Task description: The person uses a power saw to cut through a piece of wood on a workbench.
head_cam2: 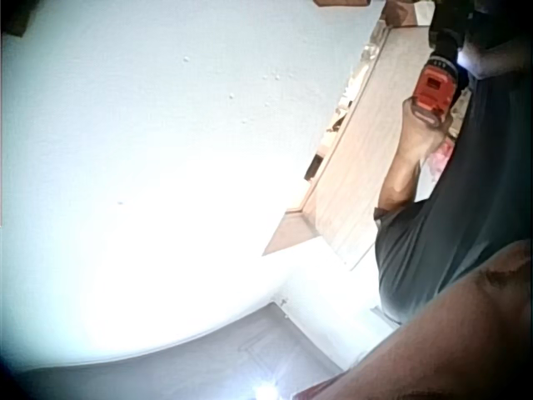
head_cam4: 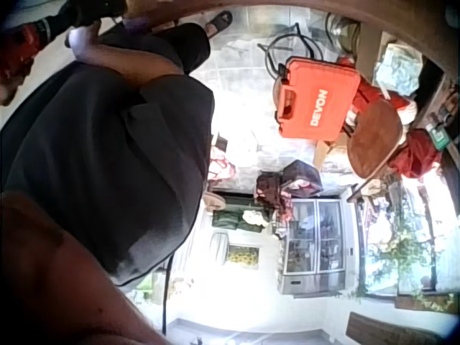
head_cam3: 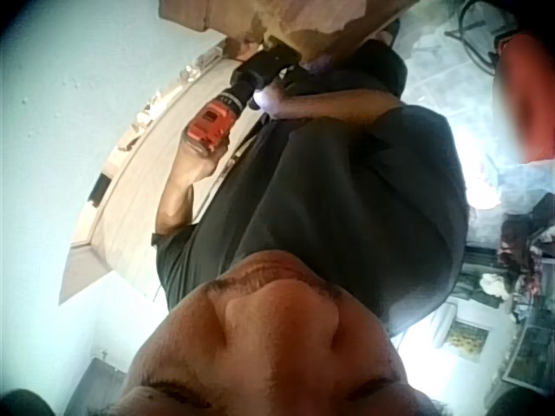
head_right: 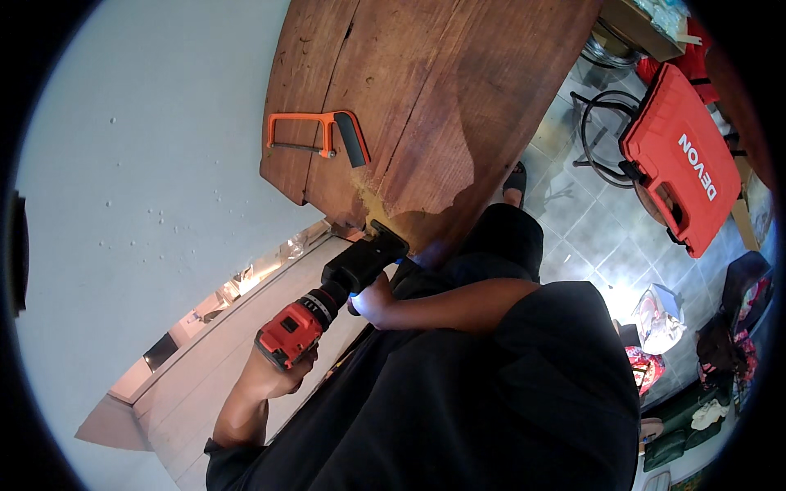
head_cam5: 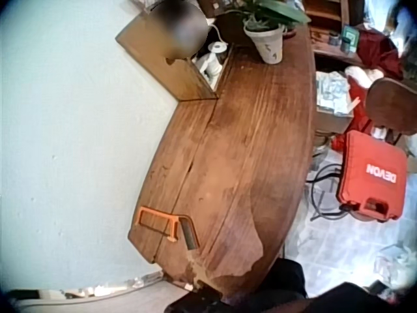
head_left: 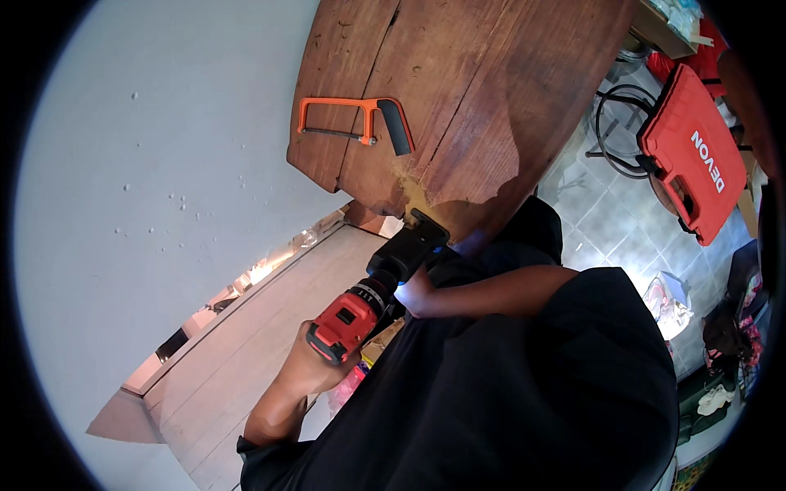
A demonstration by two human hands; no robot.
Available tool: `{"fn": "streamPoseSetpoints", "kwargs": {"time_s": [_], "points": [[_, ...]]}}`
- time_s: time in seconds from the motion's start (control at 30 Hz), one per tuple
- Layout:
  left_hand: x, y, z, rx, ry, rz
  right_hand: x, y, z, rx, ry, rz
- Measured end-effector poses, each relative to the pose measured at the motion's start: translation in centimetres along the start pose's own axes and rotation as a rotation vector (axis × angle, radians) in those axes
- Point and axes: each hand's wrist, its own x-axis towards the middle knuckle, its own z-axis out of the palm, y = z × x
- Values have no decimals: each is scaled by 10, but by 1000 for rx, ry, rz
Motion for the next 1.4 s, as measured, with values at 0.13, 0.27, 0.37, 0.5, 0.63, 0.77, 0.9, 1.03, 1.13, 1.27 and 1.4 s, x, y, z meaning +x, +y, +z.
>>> {"fn": "streamPoseSetpoints", "kwargs": {"time_s": [0.13,0.27,0.37,0.5,0.63,0.77,0.9,1.03,1.13,1.27,1.4], "points": [[0,1,-1,-32,-9,-44,-2,-7,2,9,-6,21],[0,5,-3,10,-28,-79,-1,-6,1,-111,5,17],[-1,-3,-2,86,-8,19,0,-2,-1,-74,-27,-6],[-1,-4,-2,111,-13,21,2,5,-2,-15,-33,-10],[0,4,-4,66,-34,-71,-5,-10,3,-225,16,-40],[0,-2,-3,68,-17,32,-4,-12,3,-239,1,-51],[0,-4,-4,80,-27,11,-5,-14,3,-198,-10,-38],[-1,4,-5,57,-38,-80,-3,-9,2,-242,14,-41],[0,-4,-4,76,-23,-11,-2,-5,1,-241,-1,-71],[0,5,-6,69,-39,-83,-1,-4,0,-248,-4,-99],[1,-1,-5,134,-7,75,-3,-4,4,-163,23,-146]]}}
